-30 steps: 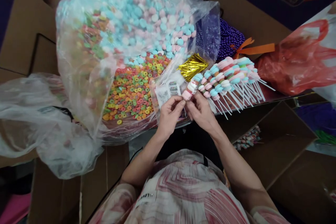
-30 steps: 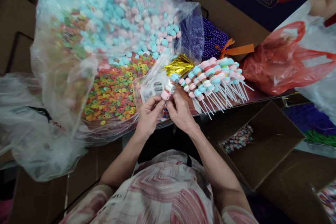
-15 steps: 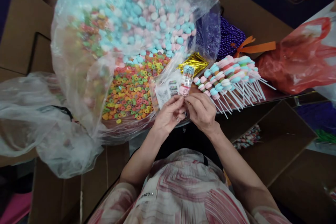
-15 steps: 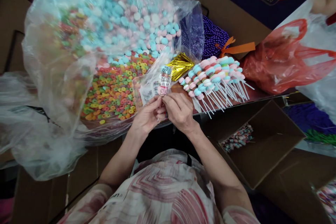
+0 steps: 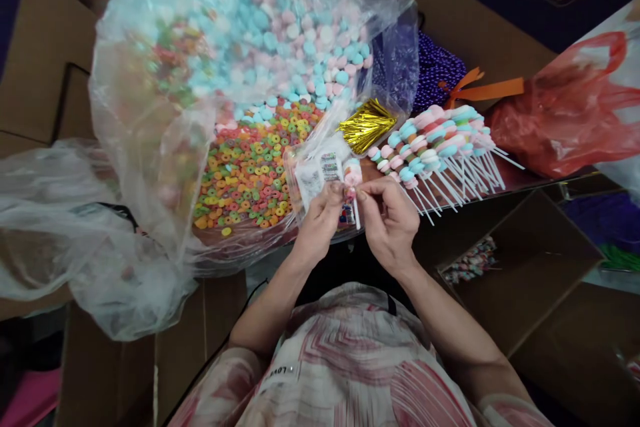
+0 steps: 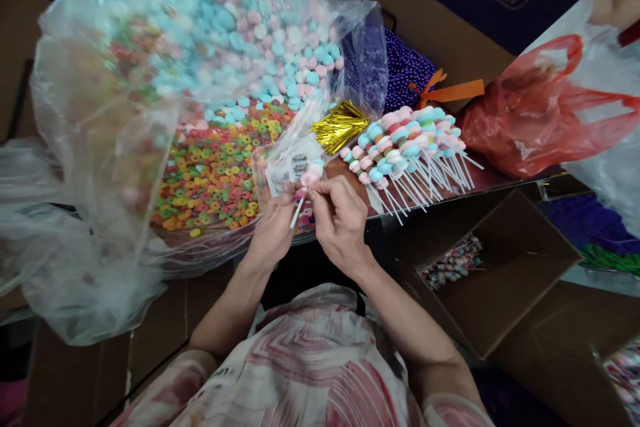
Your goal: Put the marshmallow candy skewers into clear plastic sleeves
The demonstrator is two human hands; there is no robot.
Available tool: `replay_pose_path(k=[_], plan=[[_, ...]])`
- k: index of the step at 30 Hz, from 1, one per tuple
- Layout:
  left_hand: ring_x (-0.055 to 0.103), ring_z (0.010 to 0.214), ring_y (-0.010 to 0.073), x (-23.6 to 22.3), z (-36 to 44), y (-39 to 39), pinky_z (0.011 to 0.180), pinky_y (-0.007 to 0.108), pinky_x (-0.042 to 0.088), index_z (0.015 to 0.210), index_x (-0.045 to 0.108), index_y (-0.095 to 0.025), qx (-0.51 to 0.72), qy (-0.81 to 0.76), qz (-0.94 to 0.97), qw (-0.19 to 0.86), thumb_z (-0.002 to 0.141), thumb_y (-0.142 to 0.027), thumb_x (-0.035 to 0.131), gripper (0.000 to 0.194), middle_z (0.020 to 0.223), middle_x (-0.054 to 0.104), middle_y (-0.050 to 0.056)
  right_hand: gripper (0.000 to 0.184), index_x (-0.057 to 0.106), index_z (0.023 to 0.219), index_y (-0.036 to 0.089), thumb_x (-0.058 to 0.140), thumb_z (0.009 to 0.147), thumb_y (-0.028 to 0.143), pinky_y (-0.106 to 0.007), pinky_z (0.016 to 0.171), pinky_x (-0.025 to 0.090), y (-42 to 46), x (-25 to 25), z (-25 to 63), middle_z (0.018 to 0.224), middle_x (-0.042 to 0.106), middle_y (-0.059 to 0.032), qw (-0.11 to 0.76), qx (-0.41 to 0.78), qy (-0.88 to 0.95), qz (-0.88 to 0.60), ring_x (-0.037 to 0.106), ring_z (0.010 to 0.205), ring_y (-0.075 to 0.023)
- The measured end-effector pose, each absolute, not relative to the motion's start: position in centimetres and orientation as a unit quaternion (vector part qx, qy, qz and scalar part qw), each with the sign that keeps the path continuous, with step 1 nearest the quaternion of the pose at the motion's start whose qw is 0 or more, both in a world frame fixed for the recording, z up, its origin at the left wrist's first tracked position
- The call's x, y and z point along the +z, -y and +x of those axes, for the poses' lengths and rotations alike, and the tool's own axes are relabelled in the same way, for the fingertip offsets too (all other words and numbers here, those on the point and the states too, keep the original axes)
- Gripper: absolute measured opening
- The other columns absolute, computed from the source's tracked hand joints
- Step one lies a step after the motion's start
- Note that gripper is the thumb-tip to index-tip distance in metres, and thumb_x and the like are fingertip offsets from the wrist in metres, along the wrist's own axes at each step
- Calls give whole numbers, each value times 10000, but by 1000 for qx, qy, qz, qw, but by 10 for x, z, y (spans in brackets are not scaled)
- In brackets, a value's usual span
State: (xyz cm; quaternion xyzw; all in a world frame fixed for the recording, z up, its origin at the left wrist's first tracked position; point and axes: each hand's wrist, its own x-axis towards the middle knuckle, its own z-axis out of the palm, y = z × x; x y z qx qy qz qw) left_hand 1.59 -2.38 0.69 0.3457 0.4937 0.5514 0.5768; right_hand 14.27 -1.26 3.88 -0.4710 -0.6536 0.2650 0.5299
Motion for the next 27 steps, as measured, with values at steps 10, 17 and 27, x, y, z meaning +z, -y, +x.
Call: replay_pose_path(k=[10, 17, 27], plan=[[632, 833, 164, 16, 39, 29, 816, 273, 494, 708, 793, -232, 493, -476, 467, 559, 846, -260, 744, 149, 816, 685, 31, 272, 754, 839, 199, 781, 839, 470, -254, 472, 375, 57, 14, 183, 638, 652, 2, 464, 619, 399, -492, 466, 494, -101], [633, 1057, 260, 12, 21, 14, 1020, 375, 463, 923, 788, -241, 430, -603, 528, 416, 781, -240, 813, 144, 1039, 666, 88, 260, 718, 779, 243, 935, 674, 339, -204, 469, 353, 100, -13, 252, 579, 488, 78, 627, 591, 141, -487, 357, 476, -54], [630, 1203, 337, -21, -8, -7, 1103, 462, 413, 1246, 602, -209, 418, -706, 504, 270, 775, -203, 783, 504, 1151, 704, 123, 364, 763, 968, 201, 820, 759, 493, -226, 481, 393, 87, -25, 269, 686, 563, 30, 649, 546, 154, -507, 439, 534, -77]])
